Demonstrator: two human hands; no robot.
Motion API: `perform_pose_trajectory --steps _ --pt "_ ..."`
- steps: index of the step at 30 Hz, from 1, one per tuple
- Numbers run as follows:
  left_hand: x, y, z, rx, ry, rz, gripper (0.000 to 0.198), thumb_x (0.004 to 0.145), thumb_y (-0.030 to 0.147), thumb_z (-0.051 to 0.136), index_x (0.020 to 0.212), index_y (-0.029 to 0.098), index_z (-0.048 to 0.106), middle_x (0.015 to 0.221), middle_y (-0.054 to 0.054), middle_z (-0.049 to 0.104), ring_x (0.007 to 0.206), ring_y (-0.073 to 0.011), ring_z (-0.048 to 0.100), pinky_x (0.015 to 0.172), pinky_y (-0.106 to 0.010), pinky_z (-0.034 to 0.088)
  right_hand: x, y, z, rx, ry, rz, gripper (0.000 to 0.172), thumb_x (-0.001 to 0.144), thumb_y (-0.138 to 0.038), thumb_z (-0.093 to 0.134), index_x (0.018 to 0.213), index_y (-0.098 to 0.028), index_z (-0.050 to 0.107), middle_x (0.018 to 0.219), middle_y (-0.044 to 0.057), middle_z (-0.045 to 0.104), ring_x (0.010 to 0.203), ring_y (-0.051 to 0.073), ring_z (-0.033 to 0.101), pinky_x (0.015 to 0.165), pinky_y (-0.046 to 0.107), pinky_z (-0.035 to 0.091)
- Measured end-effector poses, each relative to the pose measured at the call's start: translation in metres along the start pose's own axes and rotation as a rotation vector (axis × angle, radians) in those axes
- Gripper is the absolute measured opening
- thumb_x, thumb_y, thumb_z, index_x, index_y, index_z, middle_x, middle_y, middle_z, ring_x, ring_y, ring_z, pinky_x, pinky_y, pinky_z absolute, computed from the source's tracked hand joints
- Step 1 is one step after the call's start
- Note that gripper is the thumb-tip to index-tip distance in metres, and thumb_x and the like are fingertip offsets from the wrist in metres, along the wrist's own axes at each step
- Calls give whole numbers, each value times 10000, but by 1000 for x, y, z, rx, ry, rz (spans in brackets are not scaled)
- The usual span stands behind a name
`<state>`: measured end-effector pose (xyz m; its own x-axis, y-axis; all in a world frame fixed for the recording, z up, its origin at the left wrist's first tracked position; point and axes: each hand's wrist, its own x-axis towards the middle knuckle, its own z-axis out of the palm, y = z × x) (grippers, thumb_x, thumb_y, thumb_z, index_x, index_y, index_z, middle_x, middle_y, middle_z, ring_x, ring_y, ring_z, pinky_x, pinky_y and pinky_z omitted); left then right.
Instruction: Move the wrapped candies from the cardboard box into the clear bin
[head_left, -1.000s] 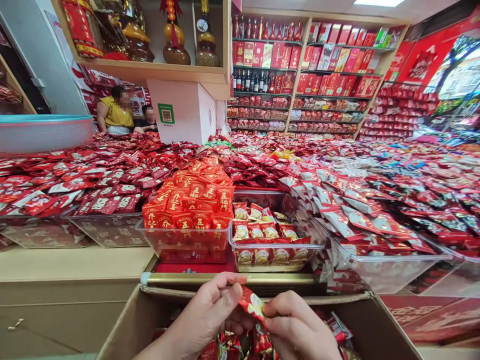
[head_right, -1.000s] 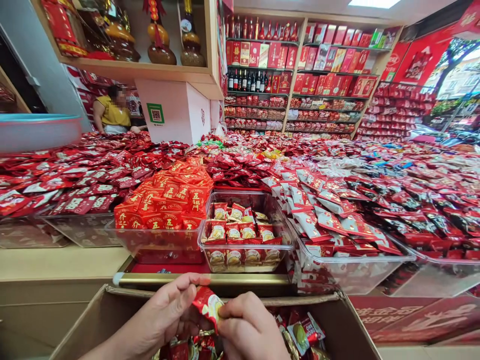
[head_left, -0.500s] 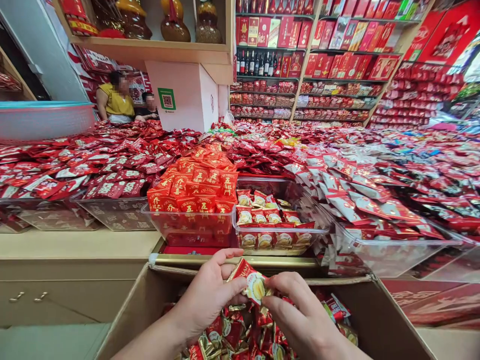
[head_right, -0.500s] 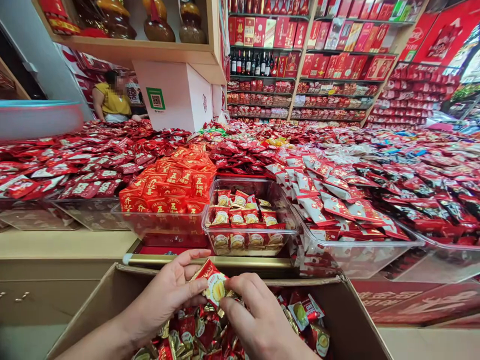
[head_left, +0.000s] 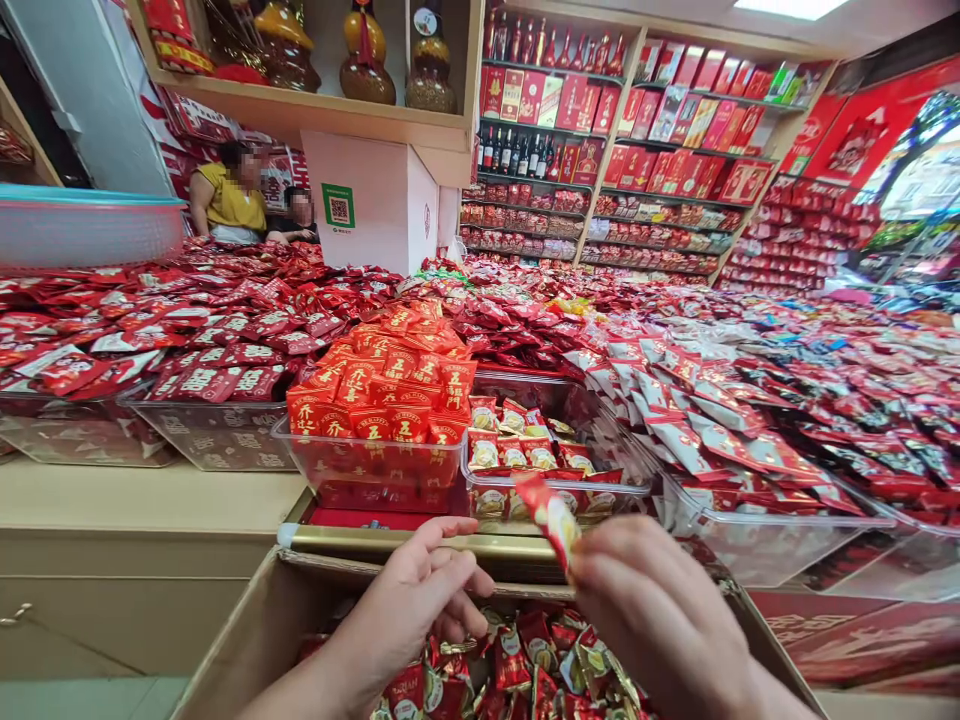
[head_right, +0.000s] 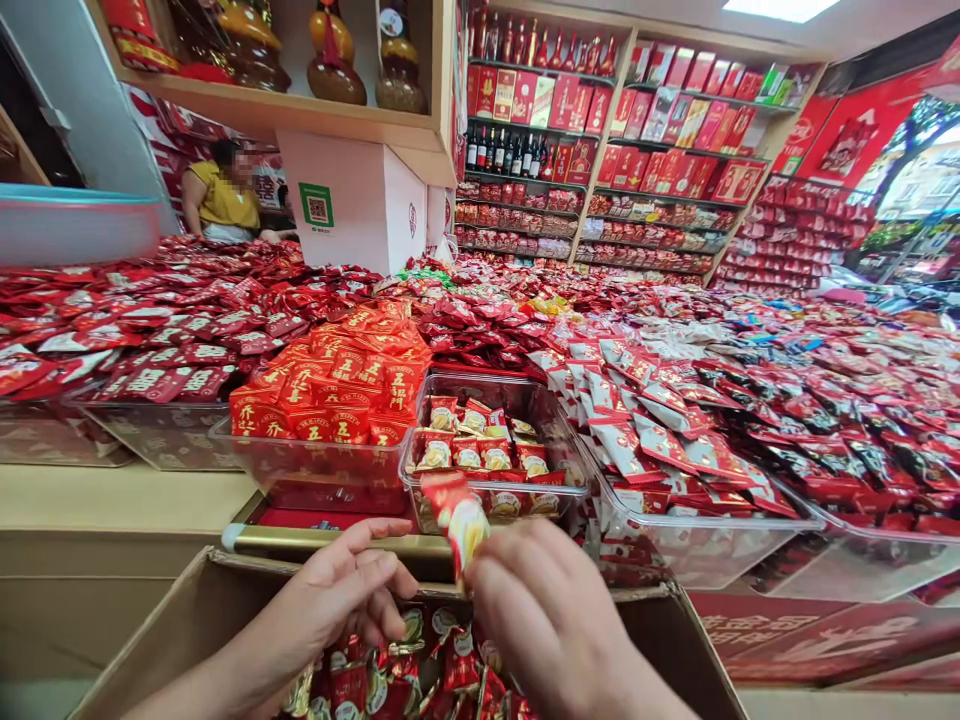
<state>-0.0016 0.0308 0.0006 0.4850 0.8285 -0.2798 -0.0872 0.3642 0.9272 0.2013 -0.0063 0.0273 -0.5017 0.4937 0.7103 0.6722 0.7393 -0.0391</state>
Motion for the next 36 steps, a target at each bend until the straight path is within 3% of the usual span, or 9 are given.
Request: perform_pose_trajectory --steps 2,5,9,12,16,22,26,30,36 --pt "3 -2 -4 80 -14 24 342 762 328 497 1044 173 383 720 0 586 502 -101 584 442 -180 348 27 17 -7 -126 -40 66 136 781 -99 444 884 -164 507 824 69 562 764 156 487 670 292 412" --pt "5 -5 -6 177 -47 33 273 773 280 450 1013 162 392 702 14 564 476 -87 568 429 -174 327 72 51 -1 -365 -232 158 114 805 -137 400 812 -160 512 800 69 549 763 164 487 643 276 397" --pt "3 -9 -6 326 -68 36 228 772 203 398 994 155 412 703 18 549 471 -78 551 439 -179 322 109 94 32 -537 -529 236 126 801 -134 385 827 -159 506 810 68 556 761 177 511 587 251 381" --pt "0 -13 -7 419 -87 52 218 752 178 414 963 149 458 680 35 522 503 -82 541 513 -206 370 116 110 57 -546 -637 248 157 786 -107 380 841 -142 522 807 91 570 748 190 536 557 247 374" --pt "-4 -16 -10 542 -114 93 225 734 200 449 948 189 517 670 45 515 585 -108 541 551 -216 386 111 113 74 -500 -716 230 188 781 -94 373 847 -135 544 827 102 579 777 185 550 613 247 385" --pt "-8 -16 -13 833 -134 177 233 733 251 472 947 261 565 743 36 610 616 -121 529 516 -199 357 107 115 80 -425 -796 234 174 700 -139 486 843 -132 584 901 105 587 847 185 543 709 235 378" --pt "-8 -17 -13 897 -183 206 248 730 227 464 952 258 568 737 34 641 615 -120 538 522 -193 360 113 119 80 -370 -819 286 176 630 -173 541 788 -151 614 854 72 620 817 178 550 680 220 376" --pt "-7 -19 -13 914 -197 201 251 724 217 461 944 255 574 741 31 651 609 -116 542 528 -189 368 122 122 79 -347 -798 400 184 678 -243 502 802 -182 624 816 40 641 752 163 563 593 217 368" --pt "-7 -19 -13 914 -181 183 243 726 229 462 934 261 583 746 31 647 633 -122 542 537 -189 375 123 125 83 -371 -758 540 192 670 -193 498 799 -155 635 804 71 647 729 177 567 539 224 345"
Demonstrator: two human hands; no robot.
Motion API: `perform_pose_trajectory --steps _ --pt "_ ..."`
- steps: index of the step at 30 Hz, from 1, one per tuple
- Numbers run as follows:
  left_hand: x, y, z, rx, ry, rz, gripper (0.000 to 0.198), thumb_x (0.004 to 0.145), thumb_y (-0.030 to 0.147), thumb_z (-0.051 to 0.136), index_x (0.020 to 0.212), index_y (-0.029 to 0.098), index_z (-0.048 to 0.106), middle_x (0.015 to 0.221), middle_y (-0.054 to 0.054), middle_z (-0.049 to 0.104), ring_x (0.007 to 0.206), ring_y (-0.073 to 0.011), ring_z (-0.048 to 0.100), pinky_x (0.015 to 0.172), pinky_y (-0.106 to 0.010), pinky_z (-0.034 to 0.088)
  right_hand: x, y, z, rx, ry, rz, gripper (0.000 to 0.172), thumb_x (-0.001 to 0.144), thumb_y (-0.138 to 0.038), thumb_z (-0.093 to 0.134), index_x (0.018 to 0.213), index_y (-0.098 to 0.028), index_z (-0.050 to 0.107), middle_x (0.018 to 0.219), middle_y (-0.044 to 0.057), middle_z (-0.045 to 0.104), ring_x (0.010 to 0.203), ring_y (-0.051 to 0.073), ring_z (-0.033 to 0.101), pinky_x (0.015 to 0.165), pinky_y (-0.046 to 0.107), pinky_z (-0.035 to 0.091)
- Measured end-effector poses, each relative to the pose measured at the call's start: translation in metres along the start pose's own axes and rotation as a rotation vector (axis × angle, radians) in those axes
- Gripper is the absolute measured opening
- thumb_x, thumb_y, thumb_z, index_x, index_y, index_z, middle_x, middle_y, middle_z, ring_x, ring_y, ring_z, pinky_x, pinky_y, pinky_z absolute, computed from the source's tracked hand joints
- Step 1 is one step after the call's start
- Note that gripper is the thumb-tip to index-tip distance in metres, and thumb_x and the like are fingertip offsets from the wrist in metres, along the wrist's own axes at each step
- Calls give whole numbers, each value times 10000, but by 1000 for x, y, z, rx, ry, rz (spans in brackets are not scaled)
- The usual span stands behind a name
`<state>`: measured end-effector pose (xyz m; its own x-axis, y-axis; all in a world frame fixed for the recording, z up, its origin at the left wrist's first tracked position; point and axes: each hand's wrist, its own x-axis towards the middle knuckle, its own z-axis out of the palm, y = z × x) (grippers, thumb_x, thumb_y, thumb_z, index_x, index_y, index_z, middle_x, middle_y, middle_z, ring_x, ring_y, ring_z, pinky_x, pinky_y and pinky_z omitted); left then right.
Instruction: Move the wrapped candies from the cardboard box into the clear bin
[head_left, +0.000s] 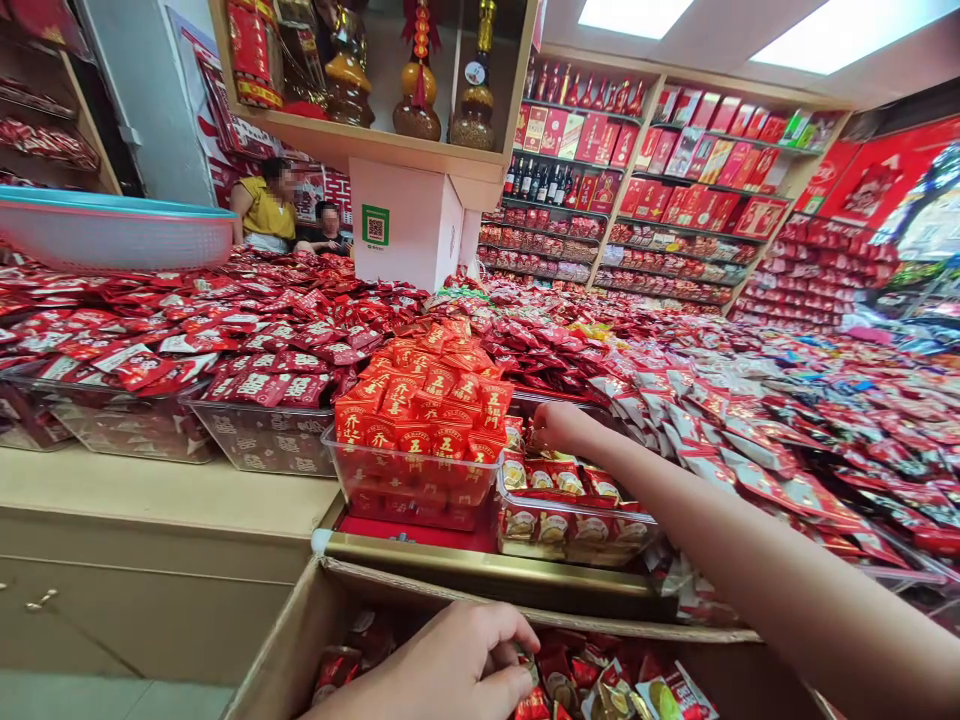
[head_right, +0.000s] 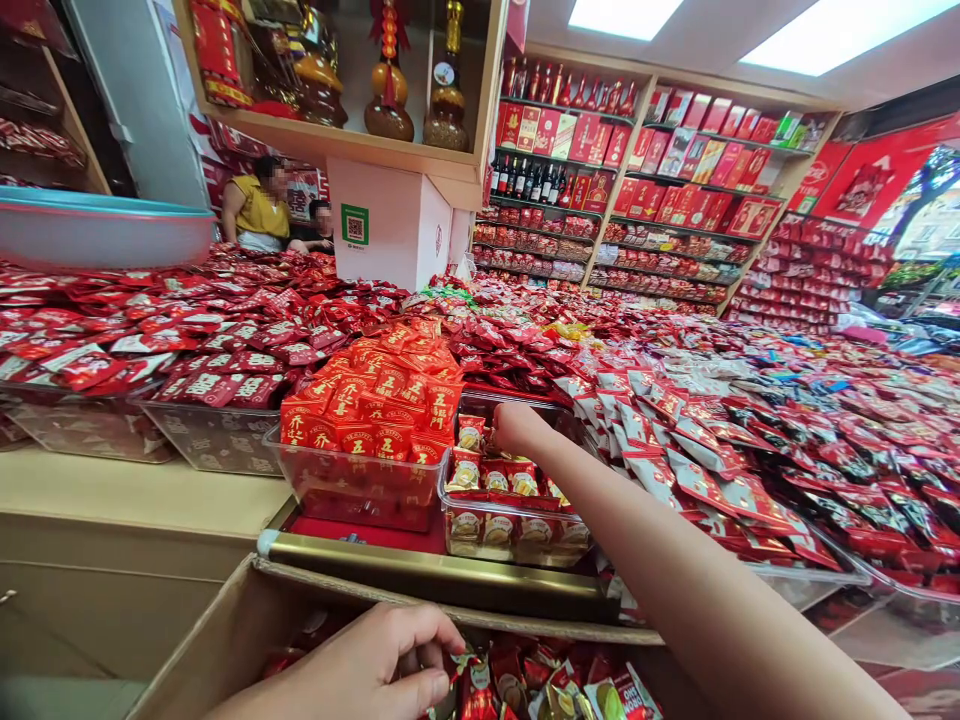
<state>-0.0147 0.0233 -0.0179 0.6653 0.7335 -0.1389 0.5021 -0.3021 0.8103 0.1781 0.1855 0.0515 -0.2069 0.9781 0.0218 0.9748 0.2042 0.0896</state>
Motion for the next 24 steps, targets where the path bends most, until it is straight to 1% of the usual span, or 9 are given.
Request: perform_pose_trajectory --steps 7,12,17,21,24 --pt "0 2 -2 21 -16 -1 235 718 230 469 919 255 588 739 29 638 625 -116 533 535 -180 377 2 1 4 49 13 -4 200 643 -204 554 823 -170 633 863 53 639 780 166 556 579 205 358" --pt "1 2 -2 28 -17 -3 233 711 225 473 907 255 594 740 31 633 615 -113 529 524 -174 376 4 1 7 61 21 0 189 637 -176 551 809 -176 630 848 46 643 770 165 559 572 205 355" --pt "0 6 -5 50 -39 -12 252 707 216 461 919 229 596 747 13 644 612 -117 536 522 -179 377 3 1 7 61 51 -11 191 665 -132 500 803 -167 627 816 54 647 748 164 564 574 212 354" --pt "1 9 -5 83 -33 -5 253 704 210 454 911 224 599 746 10 648 620 -123 544 526 -183 379 -4 -2 -2 60 111 -20 174 702 -136 462 770 -151 621 793 70 635 744 167 560 601 222 359" --pt "1 9 -6 121 -45 1 261 708 208 452 926 232 593 783 6 656 653 -133 560 555 -192 389 -24 -11 -21 62 206 -5 192 761 -188 417 798 -134 597 845 99 603 811 181 538 668 238 362"
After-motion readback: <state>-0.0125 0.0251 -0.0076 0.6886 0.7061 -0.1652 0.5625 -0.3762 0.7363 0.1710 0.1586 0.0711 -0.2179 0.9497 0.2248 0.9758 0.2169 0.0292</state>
